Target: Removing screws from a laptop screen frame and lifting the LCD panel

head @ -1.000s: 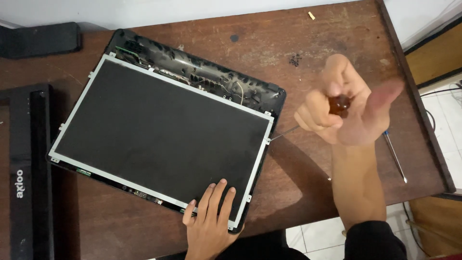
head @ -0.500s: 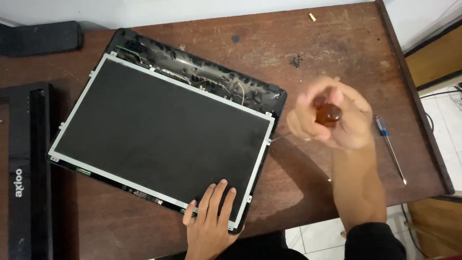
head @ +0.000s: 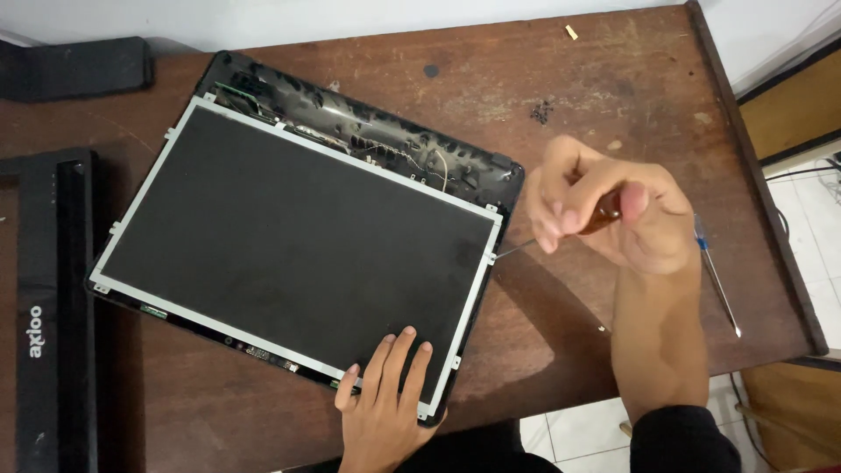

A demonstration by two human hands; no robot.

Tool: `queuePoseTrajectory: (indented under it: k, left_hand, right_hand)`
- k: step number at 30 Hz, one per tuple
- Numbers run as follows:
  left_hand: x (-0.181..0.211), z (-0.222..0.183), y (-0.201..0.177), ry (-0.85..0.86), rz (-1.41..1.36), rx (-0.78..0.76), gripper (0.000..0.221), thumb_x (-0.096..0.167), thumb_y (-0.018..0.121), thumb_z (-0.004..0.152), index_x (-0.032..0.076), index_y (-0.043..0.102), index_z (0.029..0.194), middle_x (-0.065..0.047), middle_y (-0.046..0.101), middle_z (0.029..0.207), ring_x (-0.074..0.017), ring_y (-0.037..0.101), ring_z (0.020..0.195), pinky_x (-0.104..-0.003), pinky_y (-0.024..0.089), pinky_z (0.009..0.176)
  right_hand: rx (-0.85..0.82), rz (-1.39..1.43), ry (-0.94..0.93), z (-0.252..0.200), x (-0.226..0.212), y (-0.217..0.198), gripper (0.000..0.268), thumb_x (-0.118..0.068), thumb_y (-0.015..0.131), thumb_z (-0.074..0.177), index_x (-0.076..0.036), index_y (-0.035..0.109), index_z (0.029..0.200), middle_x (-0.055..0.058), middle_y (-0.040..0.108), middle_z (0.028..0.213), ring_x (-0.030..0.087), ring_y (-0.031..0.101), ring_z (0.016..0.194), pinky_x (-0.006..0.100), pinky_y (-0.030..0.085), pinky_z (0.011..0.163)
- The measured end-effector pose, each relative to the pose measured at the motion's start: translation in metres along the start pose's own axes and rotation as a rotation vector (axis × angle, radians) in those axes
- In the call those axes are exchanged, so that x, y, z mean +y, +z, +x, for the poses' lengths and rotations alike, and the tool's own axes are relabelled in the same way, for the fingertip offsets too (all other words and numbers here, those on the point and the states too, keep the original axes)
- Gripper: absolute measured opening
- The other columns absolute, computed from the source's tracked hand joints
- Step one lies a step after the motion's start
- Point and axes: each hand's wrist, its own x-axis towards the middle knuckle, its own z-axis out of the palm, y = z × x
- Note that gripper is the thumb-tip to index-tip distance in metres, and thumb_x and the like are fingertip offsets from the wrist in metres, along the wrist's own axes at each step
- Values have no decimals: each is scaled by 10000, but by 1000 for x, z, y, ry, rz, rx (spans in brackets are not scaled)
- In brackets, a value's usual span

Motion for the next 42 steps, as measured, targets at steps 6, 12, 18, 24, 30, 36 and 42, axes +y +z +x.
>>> queuePoseTrajectory:
  k: [6, 12, 18, 24, 30, 36, 42]
  left_hand:
    - [0, 1, -1, -2, 6, -6, 553, 623, 374, 984, 227, 682, 1217, 4, 669, 1354, -149, 633, 1193, -394, 239, 1078]
    - [0, 0, -2, 7, 0, -15, 552, 611, 384, 975, 222, 681, 1231, -3, 663, 1365, -156, 633, 1194, -396, 243, 1083]
    - [-1, 1, -1, 12, -6, -7, 518, 574, 406, 969, 221, 675, 1235, -1, 665, 1359, -156, 637, 1190, -397, 247, 1080]
    - [-6, 0, -12, 62, -197, -22, 782, 896, 413, 893, 266, 606, 1315, -20, 646, 1369, -182, 635, 1220, -427, 286, 1026]
    - [1, 23, -23, -141, -447, -46, 777, 827, 402, 874, 219, 604, 1315, -70, 594, 1408, -256, 603, 1268, -484, 284, 1076]
    - [-1, 91, -4, -12, -466, -5, 274, 393, 597, 1014, 151, 694, 1099, -18, 648, 1115, -231, 634, 1012, -422, 361, 924]
    - [5, 130, 61, 125, -389, -264, 296, 146, 817, 822, 134, 669, 1079, -57, 593, 1033, -307, 587, 849, -452, 487, 695]
  right_hand:
    - [-6, 258, -11, 7, 11, 8, 365, -417, 345, 1205, -144, 560, 1315, -47, 499, 731, 80, 409, 562, 230, 374, 505]
    - [-105, 213, -77, 9, 5, 6, 264, -372, 537, 1162, -152, 396, 1119, -38, 397, 664, 88, 356, 492, 195, 341, 451]
    - [-40, 42, 13, 2, 3, 2, 383, -428, 405, 1177, -159, 660, 1079, 9, 454, 988, 131, 554, 829, 220, 598, 765]
    - [0, 306, 7, 8, 8, 11, 351, -397, 341, 1190, -122, 558, 1178, -21, 522, 724, 77, 411, 548, 223, 368, 491]
    - [13, 176, -63, 10, 2, 6, 324, -422, 574, 1118, -174, 384, 1033, -50, 363, 662, 74, 283, 514, 204, 291, 468]
    - [-17, -10, 3, -7, 1, 1, 295, -440, 532, 1143, -167, 638, 1101, 3, 451, 1011, 103, 562, 836, 199, 622, 767]
    - [-50, 116, -35, 5, -7, 15, 325, -254, 378, 1193, -8, 559, 1307, 42, 559, 832, 143, 571, 719, 276, 556, 669]
